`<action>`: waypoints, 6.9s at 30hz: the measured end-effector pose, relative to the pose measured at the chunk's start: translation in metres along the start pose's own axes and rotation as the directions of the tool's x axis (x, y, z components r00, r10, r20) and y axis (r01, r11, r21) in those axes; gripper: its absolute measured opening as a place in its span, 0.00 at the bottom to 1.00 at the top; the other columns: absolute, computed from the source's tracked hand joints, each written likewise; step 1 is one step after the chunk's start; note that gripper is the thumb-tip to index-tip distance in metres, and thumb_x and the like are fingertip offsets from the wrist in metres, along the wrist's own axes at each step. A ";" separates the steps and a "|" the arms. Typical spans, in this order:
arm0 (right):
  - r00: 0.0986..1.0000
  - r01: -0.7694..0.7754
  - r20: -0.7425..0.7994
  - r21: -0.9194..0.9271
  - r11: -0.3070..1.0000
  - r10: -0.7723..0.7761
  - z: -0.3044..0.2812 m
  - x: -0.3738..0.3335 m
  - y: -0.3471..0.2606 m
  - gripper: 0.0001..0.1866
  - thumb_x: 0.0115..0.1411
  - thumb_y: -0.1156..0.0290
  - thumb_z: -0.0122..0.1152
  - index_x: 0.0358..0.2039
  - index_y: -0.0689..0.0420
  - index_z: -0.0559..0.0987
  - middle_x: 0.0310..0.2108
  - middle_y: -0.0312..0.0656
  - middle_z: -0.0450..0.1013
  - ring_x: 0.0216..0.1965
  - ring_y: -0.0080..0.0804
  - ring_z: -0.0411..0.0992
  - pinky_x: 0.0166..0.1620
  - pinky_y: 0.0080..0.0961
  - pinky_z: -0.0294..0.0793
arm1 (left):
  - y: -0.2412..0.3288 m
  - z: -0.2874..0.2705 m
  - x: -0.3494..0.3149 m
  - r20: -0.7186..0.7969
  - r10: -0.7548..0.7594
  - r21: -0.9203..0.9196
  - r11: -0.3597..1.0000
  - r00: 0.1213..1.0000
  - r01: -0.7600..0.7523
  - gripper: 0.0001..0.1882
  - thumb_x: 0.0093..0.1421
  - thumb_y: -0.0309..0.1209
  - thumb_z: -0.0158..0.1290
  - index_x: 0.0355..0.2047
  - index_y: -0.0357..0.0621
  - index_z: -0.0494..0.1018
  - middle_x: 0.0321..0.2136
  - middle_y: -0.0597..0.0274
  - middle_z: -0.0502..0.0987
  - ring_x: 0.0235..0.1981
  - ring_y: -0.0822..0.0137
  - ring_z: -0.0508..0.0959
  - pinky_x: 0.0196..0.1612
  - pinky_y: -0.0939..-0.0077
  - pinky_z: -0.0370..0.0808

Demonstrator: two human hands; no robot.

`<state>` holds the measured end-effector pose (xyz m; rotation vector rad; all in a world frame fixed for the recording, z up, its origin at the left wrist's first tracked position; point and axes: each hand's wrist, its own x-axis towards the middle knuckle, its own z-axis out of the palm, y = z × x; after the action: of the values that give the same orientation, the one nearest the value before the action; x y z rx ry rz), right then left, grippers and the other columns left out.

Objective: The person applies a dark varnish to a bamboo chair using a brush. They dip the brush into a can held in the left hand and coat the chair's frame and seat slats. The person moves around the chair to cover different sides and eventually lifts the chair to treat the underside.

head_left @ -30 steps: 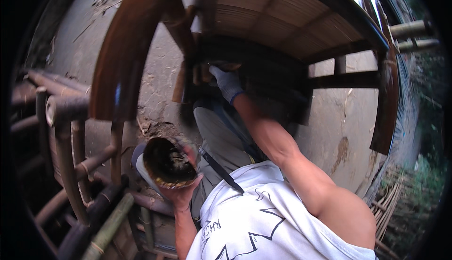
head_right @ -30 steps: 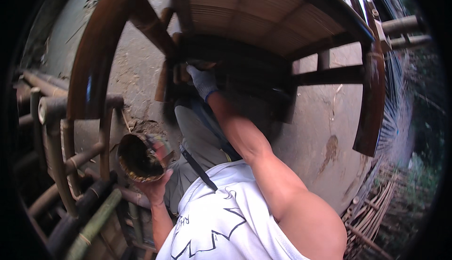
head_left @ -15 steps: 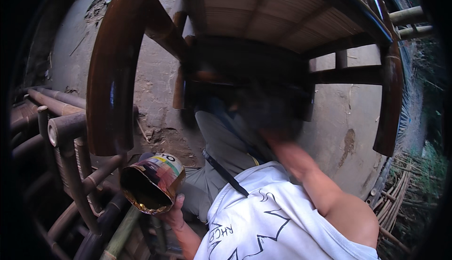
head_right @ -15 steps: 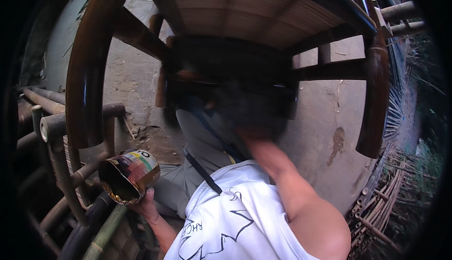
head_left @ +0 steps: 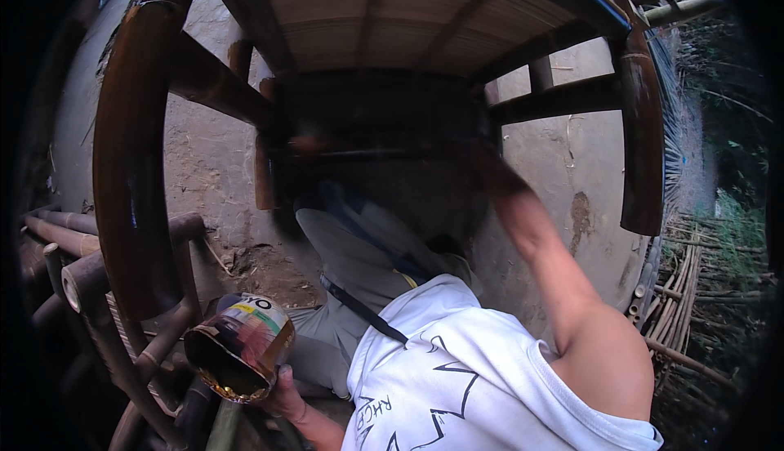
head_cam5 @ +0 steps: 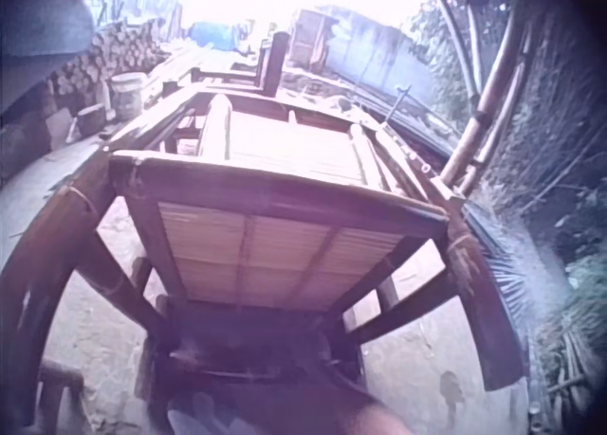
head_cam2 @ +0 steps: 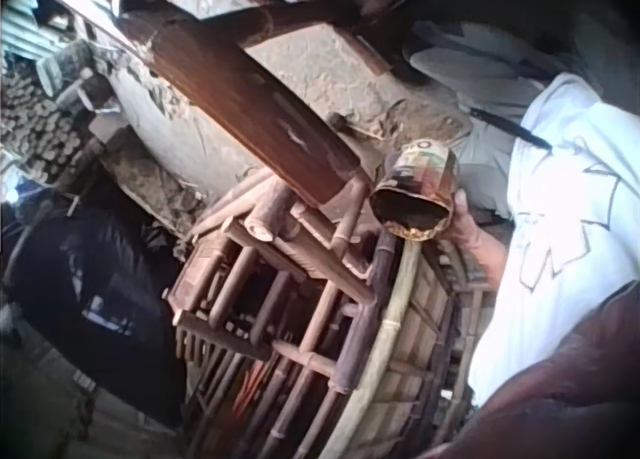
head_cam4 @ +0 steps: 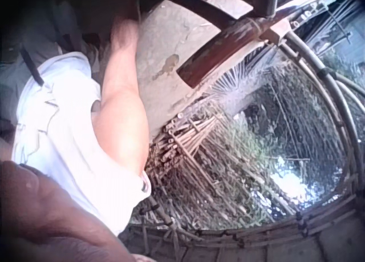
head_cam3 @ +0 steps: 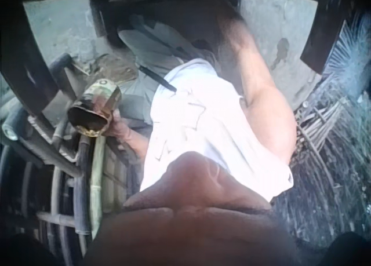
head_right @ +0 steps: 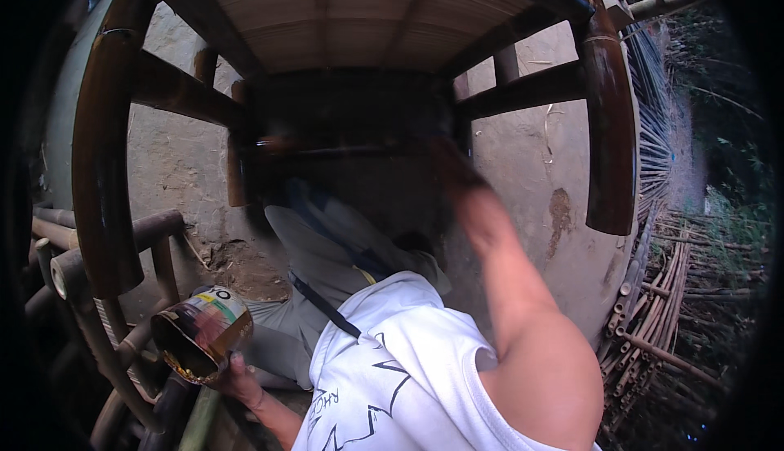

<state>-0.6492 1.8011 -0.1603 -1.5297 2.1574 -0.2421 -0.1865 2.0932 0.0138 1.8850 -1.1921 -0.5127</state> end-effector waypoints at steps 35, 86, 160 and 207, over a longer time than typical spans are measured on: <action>0.919 0.303 -0.173 -0.268 0.915 -0.355 -0.003 -0.122 0.141 0.13 0.56 0.66 0.58 0.43 0.47 0.80 0.48 0.41 0.77 0.48 0.45 0.75 0.46 0.41 0.77 | -0.007 -0.003 -0.016 -0.081 -0.005 -0.027 1.000 0.997 0.003 0.47 0.50 0.56 0.66 0.60 0.33 0.66 0.55 0.50 0.72 0.53 0.58 0.73 0.57 0.62 0.70; 0.897 0.301 -0.156 -0.469 0.830 -0.414 -0.024 -0.010 0.084 0.20 0.53 0.67 0.61 0.49 0.47 0.77 0.51 0.46 0.71 0.48 0.44 0.73 0.46 0.43 0.77 | 0.038 0.016 0.005 0.025 0.049 -0.171 0.984 0.998 -0.044 0.50 0.49 0.55 0.66 0.62 0.32 0.61 0.57 0.52 0.69 0.56 0.59 0.71 0.59 0.63 0.67; 0.245 0.852 -0.921 0.056 0.520 -0.304 -0.125 -0.100 -0.295 0.14 0.42 0.76 0.68 0.32 0.47 0.83 0.39 0.41 0.76 0.46 0.42 0.74 0.52 0.38 0.74 | 0.038 -0.012 0.022 0.197 0.213 -0.322 0.936 0.957 -0.142 0.53 0.40 0.45 0.73 0.63 0.35 0.61 0.56 0.56 0.71 0.57 0.60 0.72 0.62 0.63 0.66; 0.682 0.729 -0.095 0.161 0.665 -0.725 -0.149 -0.258 -0.223 0.16 0.52 0.68 0.75 0.41 0.54 0.83 0.33 0.42 0.79 0.31 0.32 0.79 0.34 0.24 0.79 | 0.084 0.106 0.055 0.281 0.528 -0.286 0.843 0.802 -0.455 0.61 0.39 0.52 0.74 0.65 0.36 0.53 0.58 0.42 0.64 0.61 0.45 0.66 0.65 0.52 0.63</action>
<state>-0.4664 1.9396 0.1326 -2.2064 1.3528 -0.7063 -0.2803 1.9822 0.0264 1.2572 -1.7292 -0.6623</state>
